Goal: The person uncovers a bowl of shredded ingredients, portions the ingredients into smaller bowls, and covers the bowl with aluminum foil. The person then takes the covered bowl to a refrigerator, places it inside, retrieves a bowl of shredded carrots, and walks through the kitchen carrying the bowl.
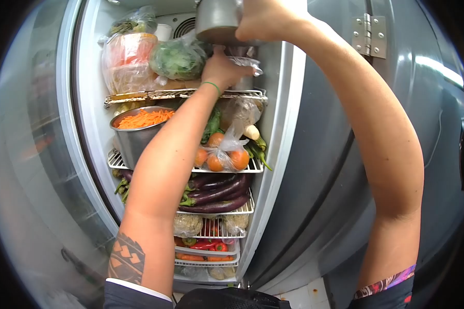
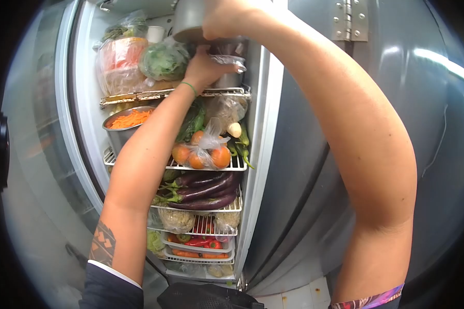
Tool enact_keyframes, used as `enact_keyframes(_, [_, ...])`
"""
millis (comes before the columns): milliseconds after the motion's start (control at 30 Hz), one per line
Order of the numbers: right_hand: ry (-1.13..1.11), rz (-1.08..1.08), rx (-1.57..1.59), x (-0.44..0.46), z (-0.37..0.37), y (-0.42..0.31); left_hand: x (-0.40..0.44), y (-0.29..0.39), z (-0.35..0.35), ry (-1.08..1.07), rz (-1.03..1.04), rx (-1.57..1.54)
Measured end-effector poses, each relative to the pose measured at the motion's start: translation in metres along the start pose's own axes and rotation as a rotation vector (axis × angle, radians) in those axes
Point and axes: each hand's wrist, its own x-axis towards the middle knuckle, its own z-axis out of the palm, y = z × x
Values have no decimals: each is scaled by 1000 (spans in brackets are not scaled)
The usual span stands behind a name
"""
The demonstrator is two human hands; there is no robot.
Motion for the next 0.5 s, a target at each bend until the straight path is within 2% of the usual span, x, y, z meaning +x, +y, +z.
enact_keyframes(100, [41, -49, 40, -18, -29, -15, -2, 4, -18, 2, 41, -200])
enact_keyframes(167, [23, -40, 136, -4, -27, -6, -7, 12, -42, 94, -5, -330])
enact_keyframes(233, [51, -53, 149, -16, -54, -17, 2, 5, -65, 15, 0, -387])
enact_keyframes(300, [-240, 124, 331, -3, -69, -14, 21, -4, -80, -55, 6, -442])
enact_keyframes(400, [-229, 39, 268, -15, -87, -19, 48, -16, -95, -53, -58, -483])
enact_keyframes(500, [-176, -19, 167, -26, -80, -25, 62, -19, -112, 71, -130, -422])
